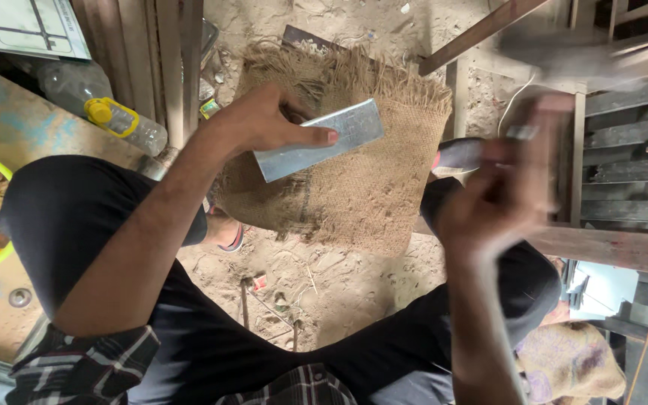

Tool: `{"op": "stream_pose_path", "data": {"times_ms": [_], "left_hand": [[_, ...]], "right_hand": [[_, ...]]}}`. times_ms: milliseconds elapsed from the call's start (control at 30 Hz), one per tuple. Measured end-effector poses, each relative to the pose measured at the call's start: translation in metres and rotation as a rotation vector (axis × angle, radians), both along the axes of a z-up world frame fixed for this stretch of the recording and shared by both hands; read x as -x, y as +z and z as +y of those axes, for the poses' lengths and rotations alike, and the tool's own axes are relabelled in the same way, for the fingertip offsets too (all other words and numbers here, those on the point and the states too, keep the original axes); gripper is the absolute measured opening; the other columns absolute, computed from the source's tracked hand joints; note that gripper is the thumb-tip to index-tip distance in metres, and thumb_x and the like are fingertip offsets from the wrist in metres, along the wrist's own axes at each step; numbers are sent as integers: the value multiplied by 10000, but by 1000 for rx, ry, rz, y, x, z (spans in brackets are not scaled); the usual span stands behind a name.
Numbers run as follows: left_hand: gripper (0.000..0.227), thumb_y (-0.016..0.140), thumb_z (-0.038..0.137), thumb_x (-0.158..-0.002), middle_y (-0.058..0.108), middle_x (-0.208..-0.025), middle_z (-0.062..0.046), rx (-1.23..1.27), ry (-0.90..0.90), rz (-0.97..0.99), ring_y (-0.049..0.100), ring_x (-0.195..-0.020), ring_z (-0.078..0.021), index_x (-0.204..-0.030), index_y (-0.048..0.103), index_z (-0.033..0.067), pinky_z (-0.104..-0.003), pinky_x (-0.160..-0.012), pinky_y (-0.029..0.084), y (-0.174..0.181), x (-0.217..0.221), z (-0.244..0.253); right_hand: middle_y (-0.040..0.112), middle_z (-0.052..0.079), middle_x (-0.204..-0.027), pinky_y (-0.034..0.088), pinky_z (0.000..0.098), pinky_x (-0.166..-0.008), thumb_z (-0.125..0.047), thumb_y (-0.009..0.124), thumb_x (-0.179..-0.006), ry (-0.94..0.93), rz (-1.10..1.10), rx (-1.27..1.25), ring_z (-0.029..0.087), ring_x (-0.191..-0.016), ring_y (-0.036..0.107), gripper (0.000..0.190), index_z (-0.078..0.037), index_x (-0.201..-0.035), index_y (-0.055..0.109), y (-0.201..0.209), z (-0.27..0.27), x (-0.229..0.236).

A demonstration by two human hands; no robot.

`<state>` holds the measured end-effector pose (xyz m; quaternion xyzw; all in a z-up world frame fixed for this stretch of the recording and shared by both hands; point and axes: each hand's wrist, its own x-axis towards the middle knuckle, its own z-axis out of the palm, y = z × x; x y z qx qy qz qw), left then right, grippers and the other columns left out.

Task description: The person holds a rectangular metal box in their left hand and repeatedly strikes it with a hammer in their right hand. They rotate the box to hit different sides and edges while sitting on the floor.

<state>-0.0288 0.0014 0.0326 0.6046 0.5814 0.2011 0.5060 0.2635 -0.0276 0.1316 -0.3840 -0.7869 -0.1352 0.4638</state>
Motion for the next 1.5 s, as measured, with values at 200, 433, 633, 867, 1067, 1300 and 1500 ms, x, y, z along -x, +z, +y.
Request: {"op": "stream_pose_path", "data": {"times_ms": [200,433,633,867,1067,1300,1500], "left_hand": [[770,855,612,-635,790,-1005,-172,-50,62,-55,770,-878,-308,-1149,780,43,-420,-775,605,-2,1,-2],[800,859,609,-660,764,-1088,-184,-57,36,-126,735,-966,-301,-1205,746,35,-397,-827,579,-10,-2,-4],[853,826,674,-652,742,-1110,-180,-51,72,-156,719,-1003,-287,-1268,733,91,-390,-864,566,-12,-6,-1],[845,822,688,-658,765,-1015,-115,-57,50,-218,739,-905,-226,-1268,723,111,-352,-789,577,-14,-7,-6],[843,820,649,-614,761,-1056,-132,-37,95,-214,726,-955,-252,-1249,743,100,-366,-816,569,-10,-9,-6],[932,836,658,-625,722,-1224,-153,9,101,-238,704,-1124,-270,-1321,657,64,-361,-940,556,-17,-9,-10],[928,852,645,-614,696,-1268,-147,34,107,-239,646,-1182,-293,-1354,656,121,-412,-961,516,-22,-13,-11]], "right_hand": [[763,141,-971,389,210,-377,55,527,-1063,67,-328,630,48,-471,447,450,-49,-1497,588,-8,5,3],[783,119,-1069,391,191,-425,3,481,-1166,47,-50,370,43,-499,459,420,-72,-1579,478,23,10,22],[696,102,-757,364,231,-381,-64,576,-1040,-9,-390,749,84,-454,413,424,-78,-1460,636,16,4,29],[726,132,-836,380,237,-375,-3,547,-1057,70,-11,357,71,-455,429,443,-67,-1493,591,16,4,23],[746,158,-898,403,241,-369,44,525,-1051,22,-307,734,58,-458,446,485,-71,-1522,548,4,-1,28],[758,99,-952,415,209,-398,73,459,-1108,38,-79,475,51,-488,464,482,-52,-1574,463,3,-6,14],[720,134,-986,409,204,-399,51,543,-1078,46,-287,661,75,-493,466,472,-74,-1533,529,2,-13,7]]}}
